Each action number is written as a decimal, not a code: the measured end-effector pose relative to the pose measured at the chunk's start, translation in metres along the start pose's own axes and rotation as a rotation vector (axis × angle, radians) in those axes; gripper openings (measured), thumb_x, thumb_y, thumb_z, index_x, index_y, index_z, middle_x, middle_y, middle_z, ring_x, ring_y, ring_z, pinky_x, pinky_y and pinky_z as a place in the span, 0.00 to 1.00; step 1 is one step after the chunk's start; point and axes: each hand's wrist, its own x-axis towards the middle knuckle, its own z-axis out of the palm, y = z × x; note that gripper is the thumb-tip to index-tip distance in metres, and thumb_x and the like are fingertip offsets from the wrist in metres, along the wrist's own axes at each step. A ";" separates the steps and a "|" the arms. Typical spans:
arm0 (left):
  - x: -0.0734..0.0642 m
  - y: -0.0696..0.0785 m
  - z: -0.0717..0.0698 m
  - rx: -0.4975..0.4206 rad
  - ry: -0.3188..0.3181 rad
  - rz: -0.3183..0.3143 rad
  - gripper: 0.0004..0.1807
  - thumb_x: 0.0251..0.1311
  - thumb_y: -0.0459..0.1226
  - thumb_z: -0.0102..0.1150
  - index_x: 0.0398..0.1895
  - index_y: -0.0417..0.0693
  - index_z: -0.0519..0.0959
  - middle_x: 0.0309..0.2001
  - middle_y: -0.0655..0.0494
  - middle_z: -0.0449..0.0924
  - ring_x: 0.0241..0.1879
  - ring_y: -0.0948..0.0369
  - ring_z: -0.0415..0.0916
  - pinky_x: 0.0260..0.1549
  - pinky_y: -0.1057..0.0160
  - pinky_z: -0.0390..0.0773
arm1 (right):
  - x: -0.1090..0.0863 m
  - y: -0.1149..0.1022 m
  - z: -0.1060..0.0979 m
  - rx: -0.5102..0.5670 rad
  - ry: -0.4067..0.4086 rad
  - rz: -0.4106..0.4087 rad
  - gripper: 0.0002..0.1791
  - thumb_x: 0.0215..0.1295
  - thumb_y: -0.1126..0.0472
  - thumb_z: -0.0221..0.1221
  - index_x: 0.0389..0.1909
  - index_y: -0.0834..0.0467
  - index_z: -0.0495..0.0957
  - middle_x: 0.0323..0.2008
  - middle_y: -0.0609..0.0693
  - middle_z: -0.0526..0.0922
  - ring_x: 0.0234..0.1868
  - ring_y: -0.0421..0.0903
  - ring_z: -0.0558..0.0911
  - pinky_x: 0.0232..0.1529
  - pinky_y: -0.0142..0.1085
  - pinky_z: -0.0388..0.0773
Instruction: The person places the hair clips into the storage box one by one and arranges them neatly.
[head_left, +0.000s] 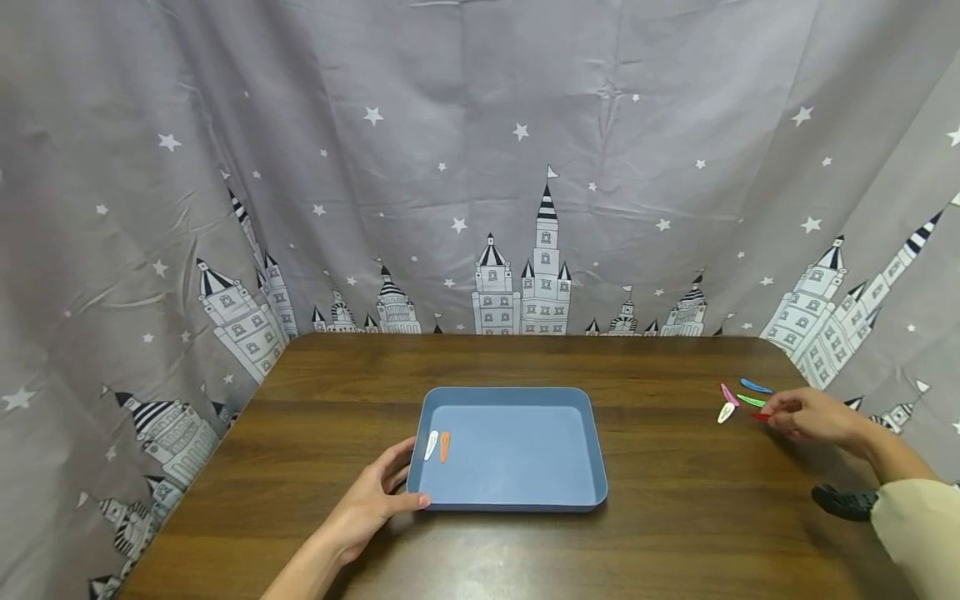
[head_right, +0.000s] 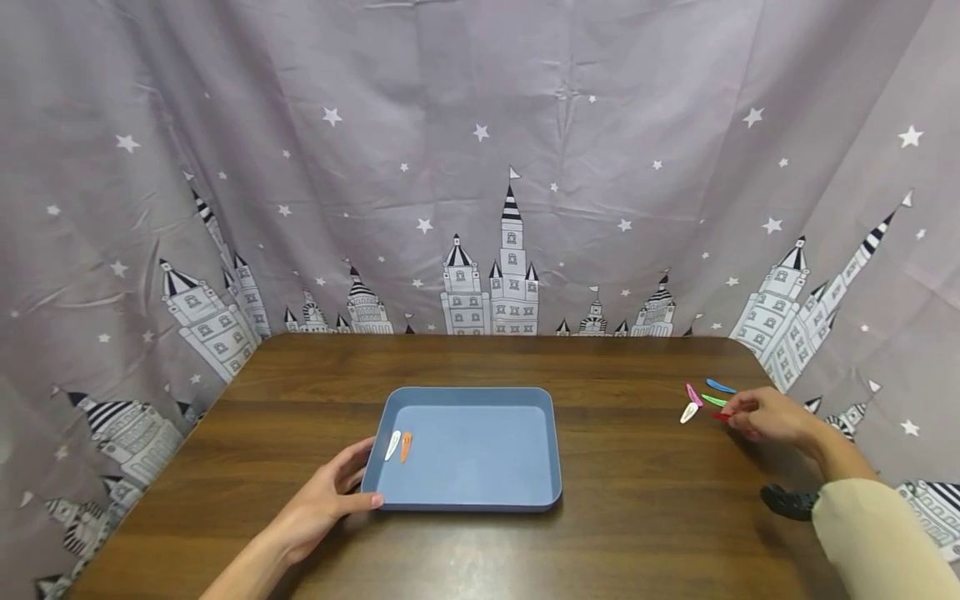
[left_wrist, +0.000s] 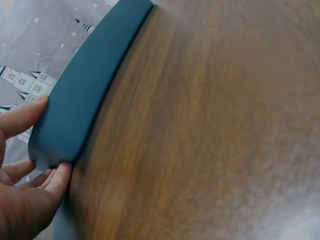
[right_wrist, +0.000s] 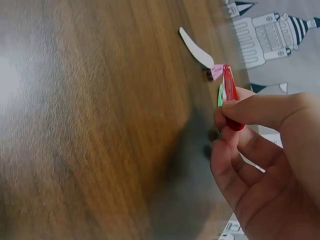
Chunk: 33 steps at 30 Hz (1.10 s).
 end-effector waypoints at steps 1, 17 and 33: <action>0.001 0.000 0.000 -0.001 -0.003 0.002 0.51 0.58 0.27 0.73 0.81 0.39 0.53 0.78 0.34 0.52 0.76 0.38 0.53 0.60 0.54 0.74 | 0.001 -0.002 0.000 0.002 0.000 -0.008 0.09 0.71 0.71 0.55 0.46 0.72 0.78 0.35 0.52 0.78 0.33 0.41 0.75 0.32 0.34 0.77; 0.001 0.001 0.001 0.003 -0.006 0.009 0.51 0.57 0.26 0.73 0.81 0.38 0.53 0.78 0.33 0.52 0.76 0.37 0.53 0.60 0.56 0.74 | 0.025 -0.026 0.007 -0.017 0.023 -0.084 0.07 0.69 0.71 0.56 0.43 0.69 0.80 0.38 0.54 0.80 0.33 0.43 0.77 0.30 0.35 0.78; 0.000 0.002 0.001 0.002 -0.002 -0.001 0.51 0.57 0.26 0.73 0.81 0.39 0.53 0.78 0.33 0.52 0.76 0.38 0.52 0.59 0.56 0.74 | 0.045 -0.060 0.017 -0.016 -0.041 -0.188 0.06 0.71 0.72 0.56 0.43 0.67 0.80 0.30 0.50 0.77 0.26 0.40 0.73 0.25 0.31 0.70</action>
